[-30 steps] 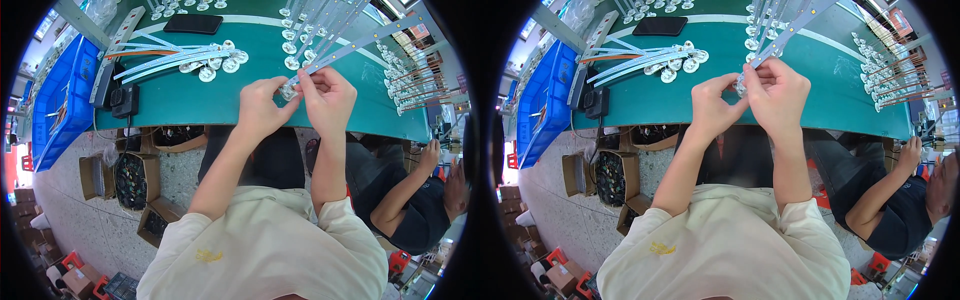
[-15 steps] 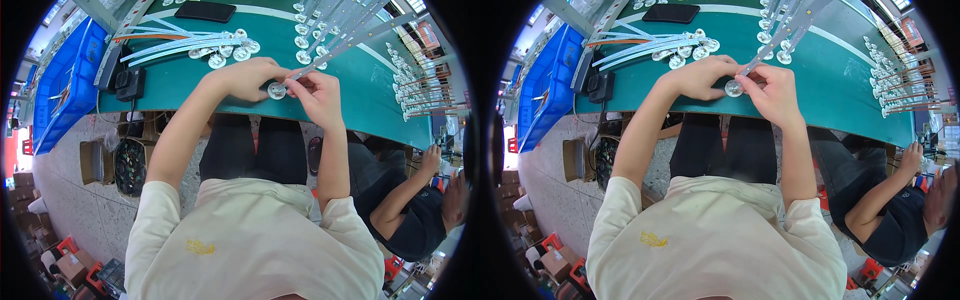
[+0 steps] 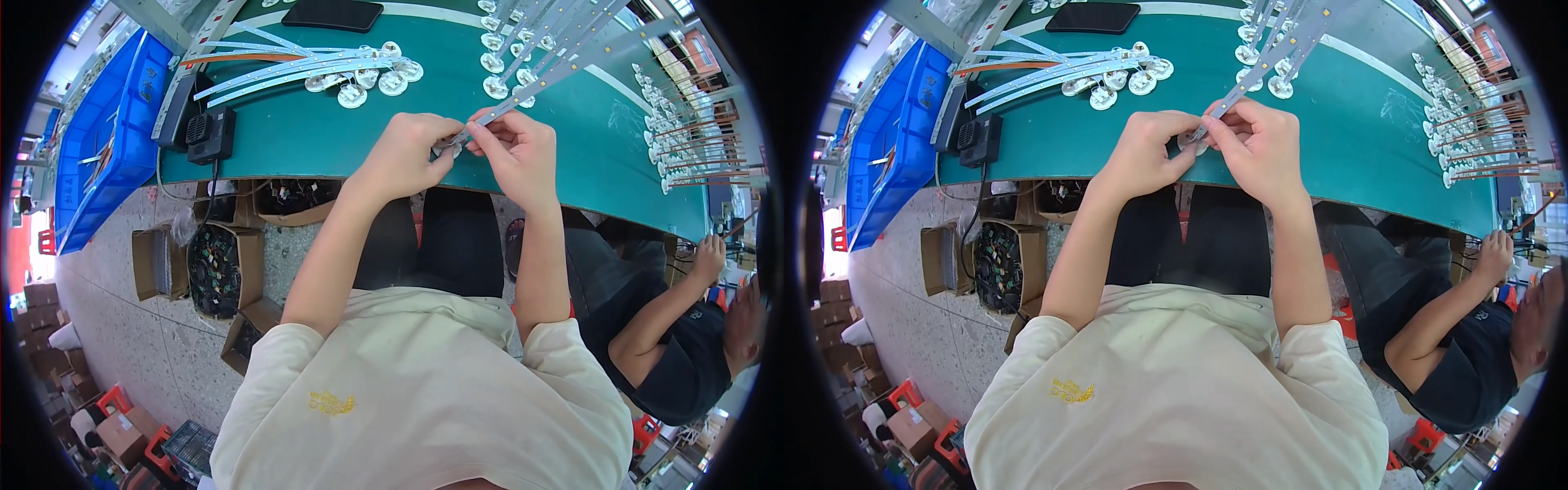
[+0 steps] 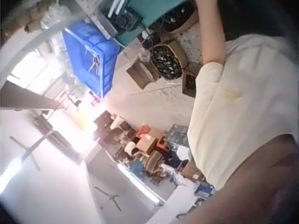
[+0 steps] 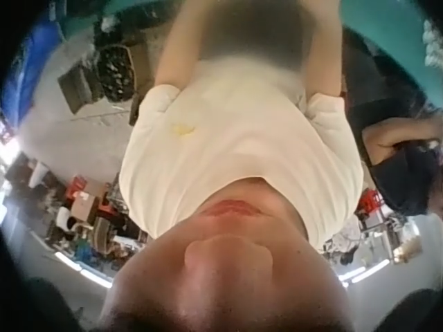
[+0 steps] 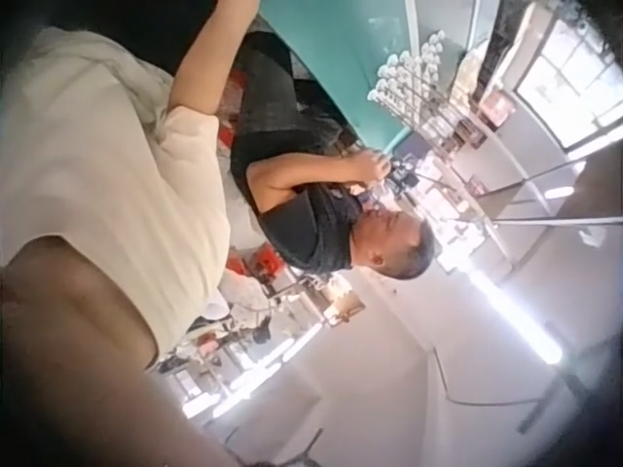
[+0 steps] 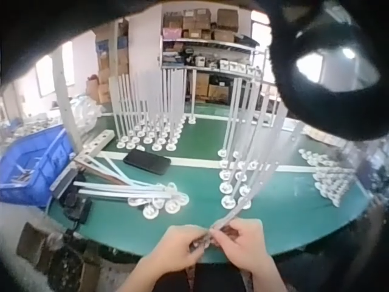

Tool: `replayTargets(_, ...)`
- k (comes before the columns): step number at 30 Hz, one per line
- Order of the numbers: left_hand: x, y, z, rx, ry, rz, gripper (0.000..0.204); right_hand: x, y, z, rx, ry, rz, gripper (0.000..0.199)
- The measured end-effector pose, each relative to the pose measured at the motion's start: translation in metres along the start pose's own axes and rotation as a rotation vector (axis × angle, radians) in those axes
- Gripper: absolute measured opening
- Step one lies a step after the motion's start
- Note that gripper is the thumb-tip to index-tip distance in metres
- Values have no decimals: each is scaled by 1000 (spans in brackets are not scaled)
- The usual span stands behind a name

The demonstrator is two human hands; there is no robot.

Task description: Assembling circular lighting components onto long LED strips at a manual workstation.

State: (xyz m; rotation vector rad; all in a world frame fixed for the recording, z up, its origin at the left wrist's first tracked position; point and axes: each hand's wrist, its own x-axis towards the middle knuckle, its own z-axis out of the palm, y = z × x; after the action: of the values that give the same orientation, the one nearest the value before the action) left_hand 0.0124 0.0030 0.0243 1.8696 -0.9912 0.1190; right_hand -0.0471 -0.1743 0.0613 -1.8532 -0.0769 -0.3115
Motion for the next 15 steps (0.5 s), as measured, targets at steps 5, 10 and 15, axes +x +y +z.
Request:
replayTargets(5, 0, -4, -7, -77, -75, -40, 31, 0, -1, -2, -32, -8, -4, 10)
replayTargets(10, -1, -2, -8, -70, -88, -56, 28, 4, 3, -1, -137, -42, -94, 10)
replayTargets(15, -1, -7, -11, -89, -112, -28, 24, 10, 3, -2, -215, -120, -142, 10)
